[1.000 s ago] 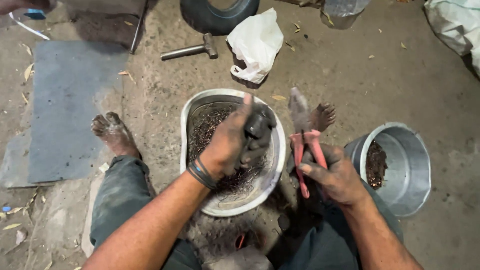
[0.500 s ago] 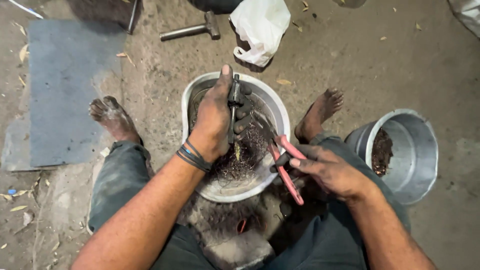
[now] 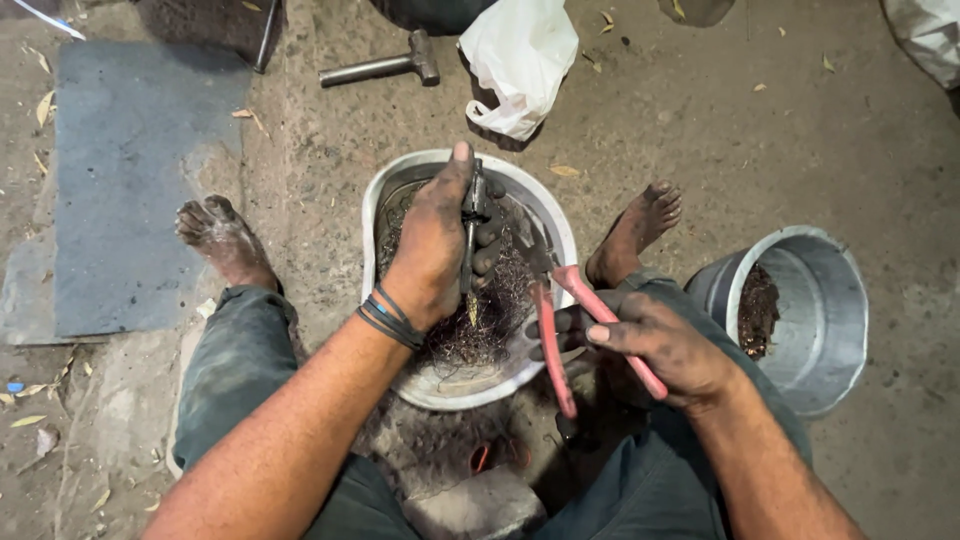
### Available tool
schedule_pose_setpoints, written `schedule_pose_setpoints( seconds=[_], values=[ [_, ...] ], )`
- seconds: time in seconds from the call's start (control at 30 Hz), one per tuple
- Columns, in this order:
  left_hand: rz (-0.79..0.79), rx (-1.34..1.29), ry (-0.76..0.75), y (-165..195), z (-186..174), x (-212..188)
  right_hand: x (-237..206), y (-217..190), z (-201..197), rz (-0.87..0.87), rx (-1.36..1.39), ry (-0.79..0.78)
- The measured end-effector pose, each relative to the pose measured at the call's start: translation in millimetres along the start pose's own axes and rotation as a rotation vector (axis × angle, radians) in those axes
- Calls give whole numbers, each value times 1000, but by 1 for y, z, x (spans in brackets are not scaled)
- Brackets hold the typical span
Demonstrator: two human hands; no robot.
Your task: The person sits on the ground holding a metal component in one hand and pliers in the other, repeatedly pulling wire out of the component over a basin filled with wire scraps. Extracted pieces drop into the basin, and a second basin of collected scrap sits nearby.
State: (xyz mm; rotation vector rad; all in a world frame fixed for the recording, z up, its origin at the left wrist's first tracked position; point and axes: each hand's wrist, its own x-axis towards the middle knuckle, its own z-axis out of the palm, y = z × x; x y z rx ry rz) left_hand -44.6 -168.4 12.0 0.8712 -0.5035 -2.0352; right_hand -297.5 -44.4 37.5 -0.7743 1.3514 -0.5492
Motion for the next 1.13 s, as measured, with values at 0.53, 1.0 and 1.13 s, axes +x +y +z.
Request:
schedule_pose_setpoints(
  seconds=[0.53, 1.0, 1.13],
  values=[
    [-223, -107, -132, 9, 9, -11, 8, -22, 36, -780, -895, 573],
    [-236, -172, -175, 10, 7, -10, 12, -35, 53, -837, -1155, 750],
    [-224, -212, -188, 10, 6, -12, 13, -36, 53, -861, -1169, 769]
  ],
)
